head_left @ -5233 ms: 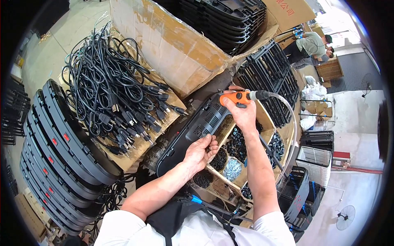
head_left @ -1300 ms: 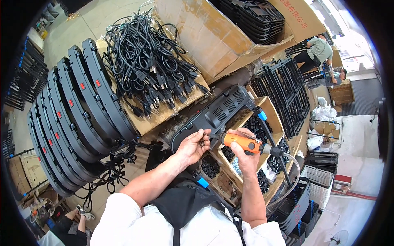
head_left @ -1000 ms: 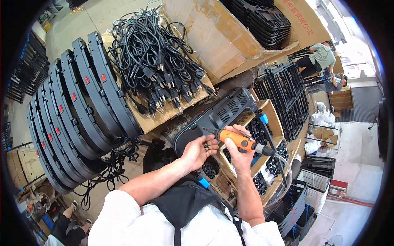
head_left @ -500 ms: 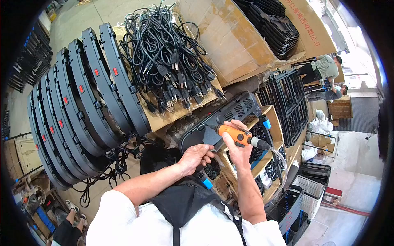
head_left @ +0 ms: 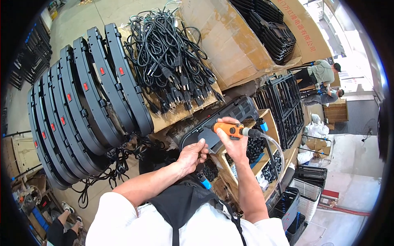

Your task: Assembling treadmill console components by attaching plastic housings, connecting wiring harnesses, and securing them with screws using an electric screwdriver.

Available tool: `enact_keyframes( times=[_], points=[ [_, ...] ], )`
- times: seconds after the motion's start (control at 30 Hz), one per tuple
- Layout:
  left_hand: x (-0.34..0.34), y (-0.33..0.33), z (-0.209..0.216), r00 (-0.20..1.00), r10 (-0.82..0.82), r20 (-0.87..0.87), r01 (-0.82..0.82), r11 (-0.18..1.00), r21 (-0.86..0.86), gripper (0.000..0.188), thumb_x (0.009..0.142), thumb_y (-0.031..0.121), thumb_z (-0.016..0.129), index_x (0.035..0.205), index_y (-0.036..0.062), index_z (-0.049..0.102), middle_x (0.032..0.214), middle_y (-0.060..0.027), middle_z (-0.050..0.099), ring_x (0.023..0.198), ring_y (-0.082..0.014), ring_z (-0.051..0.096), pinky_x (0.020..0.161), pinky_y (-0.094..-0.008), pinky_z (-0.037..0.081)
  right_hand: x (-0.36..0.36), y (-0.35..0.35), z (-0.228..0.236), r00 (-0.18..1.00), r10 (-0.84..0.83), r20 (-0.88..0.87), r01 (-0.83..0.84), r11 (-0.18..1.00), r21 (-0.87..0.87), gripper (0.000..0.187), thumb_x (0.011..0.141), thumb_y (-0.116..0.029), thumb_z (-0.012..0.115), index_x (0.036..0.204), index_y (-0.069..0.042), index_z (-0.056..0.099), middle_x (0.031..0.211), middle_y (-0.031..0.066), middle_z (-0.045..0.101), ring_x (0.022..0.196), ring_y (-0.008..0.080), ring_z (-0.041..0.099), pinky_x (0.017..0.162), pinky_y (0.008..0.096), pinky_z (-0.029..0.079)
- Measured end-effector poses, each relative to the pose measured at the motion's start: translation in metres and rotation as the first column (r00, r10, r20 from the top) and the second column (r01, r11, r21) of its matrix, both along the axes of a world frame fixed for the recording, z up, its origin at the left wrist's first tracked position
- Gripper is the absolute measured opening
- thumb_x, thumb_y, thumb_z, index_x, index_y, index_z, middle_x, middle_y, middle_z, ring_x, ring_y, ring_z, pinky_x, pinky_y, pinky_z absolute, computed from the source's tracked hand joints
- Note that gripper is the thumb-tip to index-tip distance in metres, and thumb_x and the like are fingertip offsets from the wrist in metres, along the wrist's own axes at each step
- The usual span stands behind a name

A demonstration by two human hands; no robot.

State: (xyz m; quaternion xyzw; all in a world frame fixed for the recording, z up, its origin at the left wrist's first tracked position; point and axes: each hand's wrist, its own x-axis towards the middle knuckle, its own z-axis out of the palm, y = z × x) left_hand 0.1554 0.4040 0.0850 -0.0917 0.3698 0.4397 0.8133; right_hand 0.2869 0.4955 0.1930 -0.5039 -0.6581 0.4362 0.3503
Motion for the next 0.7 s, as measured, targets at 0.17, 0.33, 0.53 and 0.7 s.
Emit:
enact_keyframes(
  times=[0.17, 0.33, 0.53, 0.7],
  points=[
    [0.003, 0.006, -0.013, 0.990, 0.098, 0.098, -0.095, 0.995, -0.035, 0.031, 0.108, 0.039, 0.063, 0.105, 0.0081, 0.068, 0.082, 0.0008, 0.065, 0.067, -0.0122, 0.058, 0.058, -0.0270, 0.048, 0.009, -0.030, 0.017, 0.982, -0.089, -0.167, 0.085, 0.996, -0.030, 0.048, 0.091, 0.004, 0.075, 0.136, 0.003, 0.057, 0.127, 0.0188, 0.071, 0.115, 0.0221, 0.069, 0.101, 0.0365, 0.056],
    [0.001, 0.008, -0.011, 0.959, 0.202, 0.201, -0.183, 0.977, -0.110, 0.029, 0.110, 0.038, 0.059, 0.109, 0.0091, 0.064, 0.083, 0.0017, 0.062, 0.073, -0.0137, 0.056, 0.063, -0.0275, 0.047, 0.020, -0.061, 0.032, 0.974, -0.119, -0.191, 0.098, 0.988, -0.115, 0.053, 0.090, 0.001, 0.077, 0.138, 0.002, 0.054, 0.131, 0.0186, 0.070, 0.121, 0.0243, 0.067, 0.107, 0.0395, 0.054],
    [0.001, 0.013, -0.006, 0.942, 0.205, 0.264, -0.192, 0.979, -0.073, 0.029, 0.110, 0.038, 0.059, 0.109, 0.0095, 0.063, 0.080, 0.0029, 0.056, 0.072, -0.0132, 0.052, 0.063, -0.0268, 0.043, 0.025, -0.068, 0.029, 0.973, -0.151, -0.173, 0.126, 0.981, -0.149, 0.054, 0.091, -0.002, 0.078, 0.139, 0.002, 0.054, 0.131, 0.0188, 0.070, 0.123, 0.0257, 0.067, 0.109, 0.0407, 0.053],
    [-0.001, 0.013, -0.007, 0.941, 0.184, 0.283, -0.175, 0.983, -0.058, 0.028, 0.111, 0.037, 0.058, 0.112, 0.0093, 0.063, 0.080, 0.0030, 0.056, 0.072, -0.0135, 0.051, 0.064, -0.0273, 0.041, 0.027, -0.069, 0.026, 0.976, -0.118, -0.183, 0.096, 0.987, -0.128, 0.054, 0.091, -0.002, 0.078, 0.139, 0.002, 0.053, 0.132, 0.0190, 0.070, 0.125, 0.0258, 0.066, 0.110, 0.0406, 0.052]
  ],
)
